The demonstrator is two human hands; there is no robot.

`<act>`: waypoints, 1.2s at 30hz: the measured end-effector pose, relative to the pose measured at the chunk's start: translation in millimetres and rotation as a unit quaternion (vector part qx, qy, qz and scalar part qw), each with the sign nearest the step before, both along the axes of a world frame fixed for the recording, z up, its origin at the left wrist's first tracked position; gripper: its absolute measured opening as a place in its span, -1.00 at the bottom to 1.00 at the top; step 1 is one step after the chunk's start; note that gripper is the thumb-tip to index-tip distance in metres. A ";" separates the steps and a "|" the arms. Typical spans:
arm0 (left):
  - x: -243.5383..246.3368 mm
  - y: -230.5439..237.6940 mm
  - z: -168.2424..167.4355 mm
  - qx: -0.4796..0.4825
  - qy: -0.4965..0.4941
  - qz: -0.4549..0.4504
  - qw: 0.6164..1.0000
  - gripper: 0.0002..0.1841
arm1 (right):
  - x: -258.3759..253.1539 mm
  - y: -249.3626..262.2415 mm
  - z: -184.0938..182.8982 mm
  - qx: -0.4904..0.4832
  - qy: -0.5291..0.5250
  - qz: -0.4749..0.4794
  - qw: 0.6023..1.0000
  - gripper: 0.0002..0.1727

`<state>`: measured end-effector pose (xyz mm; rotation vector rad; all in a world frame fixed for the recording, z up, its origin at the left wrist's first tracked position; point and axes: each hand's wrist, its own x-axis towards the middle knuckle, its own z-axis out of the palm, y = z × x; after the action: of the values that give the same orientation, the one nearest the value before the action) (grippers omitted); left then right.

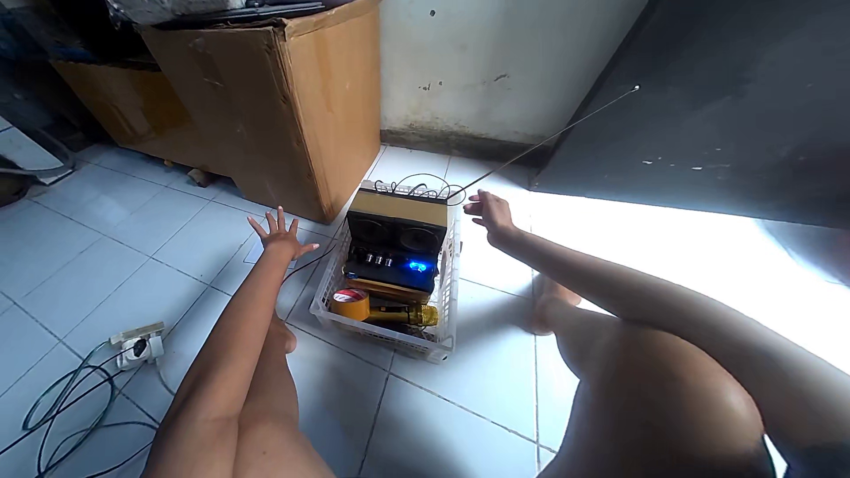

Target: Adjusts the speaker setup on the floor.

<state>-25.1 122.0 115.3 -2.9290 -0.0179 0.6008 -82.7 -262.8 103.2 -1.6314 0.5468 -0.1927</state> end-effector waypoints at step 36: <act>0.5 -8.1 8.3 0.050 0.042 -0.033 0.997 -0.53 | 9.7 8.4 -7.0 -0.169 -0.067 0.141 0.973 -0.47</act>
<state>-24.6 113.9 123.5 -2.7938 0.0579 0.6912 -73.0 -254.4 96.2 -1.9897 0.1785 -0.1909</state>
